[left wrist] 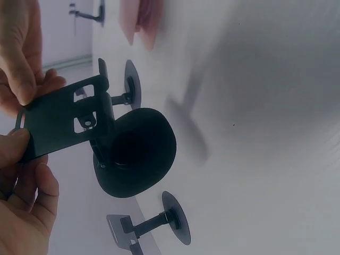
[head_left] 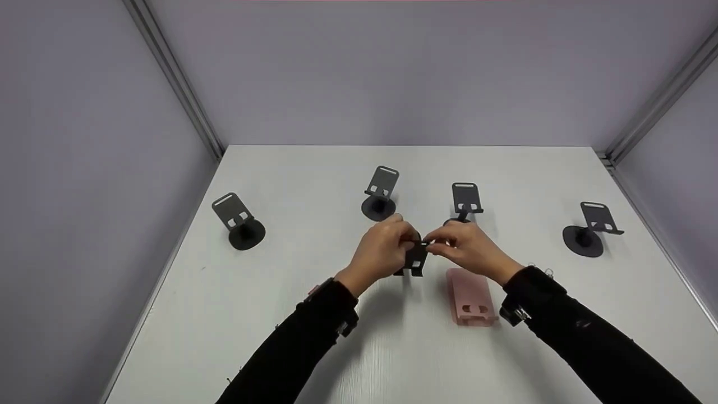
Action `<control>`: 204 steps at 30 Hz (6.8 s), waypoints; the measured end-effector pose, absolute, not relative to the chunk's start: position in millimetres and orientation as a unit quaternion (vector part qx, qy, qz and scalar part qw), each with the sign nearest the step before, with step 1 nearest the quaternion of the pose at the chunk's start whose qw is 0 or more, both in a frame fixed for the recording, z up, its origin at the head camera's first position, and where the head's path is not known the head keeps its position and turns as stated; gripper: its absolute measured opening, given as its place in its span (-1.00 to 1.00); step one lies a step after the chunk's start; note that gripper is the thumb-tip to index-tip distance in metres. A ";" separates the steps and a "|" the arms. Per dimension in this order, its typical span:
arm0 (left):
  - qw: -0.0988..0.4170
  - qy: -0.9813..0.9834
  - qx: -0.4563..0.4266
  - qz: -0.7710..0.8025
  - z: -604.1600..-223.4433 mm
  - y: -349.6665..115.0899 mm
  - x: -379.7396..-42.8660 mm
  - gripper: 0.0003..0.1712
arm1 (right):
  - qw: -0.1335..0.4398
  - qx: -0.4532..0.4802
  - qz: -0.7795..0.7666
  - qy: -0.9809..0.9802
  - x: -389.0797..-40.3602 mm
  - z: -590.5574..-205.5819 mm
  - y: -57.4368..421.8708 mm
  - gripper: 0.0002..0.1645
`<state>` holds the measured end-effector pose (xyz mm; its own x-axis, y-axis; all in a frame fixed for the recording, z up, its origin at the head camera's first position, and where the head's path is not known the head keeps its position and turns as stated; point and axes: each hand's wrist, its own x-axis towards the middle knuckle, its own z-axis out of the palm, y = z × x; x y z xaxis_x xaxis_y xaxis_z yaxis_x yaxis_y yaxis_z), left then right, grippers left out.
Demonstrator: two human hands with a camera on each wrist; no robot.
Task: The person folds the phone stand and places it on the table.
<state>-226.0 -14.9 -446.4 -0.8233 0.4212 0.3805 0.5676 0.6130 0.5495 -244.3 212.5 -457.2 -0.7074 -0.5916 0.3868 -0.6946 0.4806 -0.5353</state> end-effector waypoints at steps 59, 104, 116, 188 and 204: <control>-0.019 -0.851 -0.117 -0.511 -494.6 -38.6 -252.9 -0.88 | 0.080 0.415 0.404 -0.811 -236.5 -452.0 204.4 -0.89; 0.174 -0.831 -0.218 -0.481 -488.2 -39.7 -244.5 -0.95 | 0.039 0.375 0.414 -0.828 -239.5 -455.6 198.7 -0.82; 0.226 -0.826 -0.252 -0.452 -488.6 -36.5 -241.6 -0.96 | 0.013 0.308 0.428 -0.850 -240.2 -455.5 196.6 -0.80; 0.336 -0.811 -0.293 -0.380 -476.1 -38.6 -247.0 -0.93 | -0.167 0.234 0.370 -0.883 -249.8 -456.1 188.0 -0.87; 0.330 -0.809 -0.266 -0.407 -476.9 -33.4 -243.6 -0.94 | -0.136 0.265 0.361 -0.884 -248.2 -463.9 189.9 -0.85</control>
<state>-243.6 -33.4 -476.9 -0.6403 0.1620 0.7509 0.6993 0.5274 0.4826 -248.2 189.9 -463.9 -0.8228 -0.5663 -0.0491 -0.3698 0.5988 -0.7104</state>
